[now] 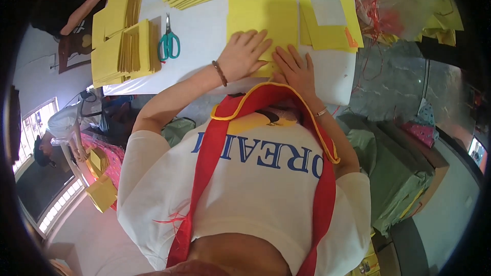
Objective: Manually folding yellow paper sheets with silver foil squares attached.
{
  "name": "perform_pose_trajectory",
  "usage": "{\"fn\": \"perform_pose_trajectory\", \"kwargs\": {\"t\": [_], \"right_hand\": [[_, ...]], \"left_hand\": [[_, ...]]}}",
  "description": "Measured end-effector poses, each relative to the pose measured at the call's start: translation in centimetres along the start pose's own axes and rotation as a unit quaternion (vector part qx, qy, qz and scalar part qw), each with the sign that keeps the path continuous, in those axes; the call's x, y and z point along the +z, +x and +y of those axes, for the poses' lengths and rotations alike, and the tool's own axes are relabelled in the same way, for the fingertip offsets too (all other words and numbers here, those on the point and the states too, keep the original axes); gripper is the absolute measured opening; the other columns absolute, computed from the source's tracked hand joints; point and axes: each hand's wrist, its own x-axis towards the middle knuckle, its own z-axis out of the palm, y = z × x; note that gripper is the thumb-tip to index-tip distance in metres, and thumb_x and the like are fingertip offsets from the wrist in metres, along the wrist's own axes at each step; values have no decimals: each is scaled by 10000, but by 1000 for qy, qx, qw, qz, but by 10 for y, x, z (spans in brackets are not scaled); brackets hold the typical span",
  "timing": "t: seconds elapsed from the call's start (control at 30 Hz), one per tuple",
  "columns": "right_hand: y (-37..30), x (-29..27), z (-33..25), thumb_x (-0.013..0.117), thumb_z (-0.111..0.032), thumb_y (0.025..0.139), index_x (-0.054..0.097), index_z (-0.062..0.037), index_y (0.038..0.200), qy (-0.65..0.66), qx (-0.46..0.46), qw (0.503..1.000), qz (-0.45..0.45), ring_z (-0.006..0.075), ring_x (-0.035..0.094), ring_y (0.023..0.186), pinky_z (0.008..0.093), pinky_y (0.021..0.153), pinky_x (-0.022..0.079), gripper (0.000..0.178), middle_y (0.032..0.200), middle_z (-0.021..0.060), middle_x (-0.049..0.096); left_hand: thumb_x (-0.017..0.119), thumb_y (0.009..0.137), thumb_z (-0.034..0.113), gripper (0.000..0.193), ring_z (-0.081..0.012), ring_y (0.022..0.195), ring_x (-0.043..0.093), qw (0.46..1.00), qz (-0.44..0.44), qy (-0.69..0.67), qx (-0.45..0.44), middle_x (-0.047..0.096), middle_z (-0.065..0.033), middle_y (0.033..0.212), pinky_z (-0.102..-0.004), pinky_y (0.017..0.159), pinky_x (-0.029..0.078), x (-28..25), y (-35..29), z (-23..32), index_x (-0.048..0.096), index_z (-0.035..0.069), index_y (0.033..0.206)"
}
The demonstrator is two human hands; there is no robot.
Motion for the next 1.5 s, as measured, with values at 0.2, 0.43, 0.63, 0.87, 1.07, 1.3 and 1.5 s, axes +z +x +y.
{"fn": "perform_pose_trajectory", "kwargs": {"t": [0.2,0.43,0.63,0.87,1.07,1.3,1.5], "right_hand": [[2,-19,11,475,-230,913,500,-64,1263,429,165,888,27,242,410,1235,406,1023,289,388,1301,109,488],[0,-27,5,357,-323,951,472,6,1249,470,166,851,165,235,445,1173,352,997,311,459,1256,134,493],[-3,-15,0,324,-368,962,480,23,1222,546,197,799,159,231,464,1144,346,993,322,495,1227,135,504],[1,-18,-2,298,-372,967,532,12,1162,472,213,841,154,228,489,1108,341,957,348,490,1180,130,543],[-3,-11,-3,320,-303,981,554,18,1116,509,243,813,145,204,509,1042,317,926,377,419,1133,115,549],[1,-10,-2,340,-279,981,564,-2,1094,501,245,817,146,174,512,988,301,887,392,373,1076,96,552],[2,-16,0,411,-217,955,584,-9,1067,473,230,838,148,197,508,1005,306,897,385,293,1076,101,557]], "left_hand": [[570,751,277,491,-288,969,521,983,26,182,-10,533,-191,1155,-380,753,448,10,13,24,525,28,1171],[647,657,119,503,-238,859,583,996,90,-14,-3,611,-86,1083,-351,716,473,-48,22,-27,547,56,1146],[598,683,25,529,-243,952,565,954,245,159,-73,613,-54,1111,-383,787,431,-112,24,-131,533,127,1198],[583,763,59,554,-240,1045,532,967,105,189,-131,573,0,1199,-404,872,394,-60,17,-208,469,207,1285],[569,786,91,542,-230,1077,510,967,36,193,-163,542,4,1225,-411,877,395,-47,21,-212,449,218,1298],[534,763,64,598,-289,1147,425,961,48,226,-152,402,-60,1325,-444,899,353,-10,7,-208,363,158,1328],[534,768,82,618,-299,1204,384,969,26,187,-160,381,-72,1356,-469,957,320,-19,10,-211,345,158,1351]]}}
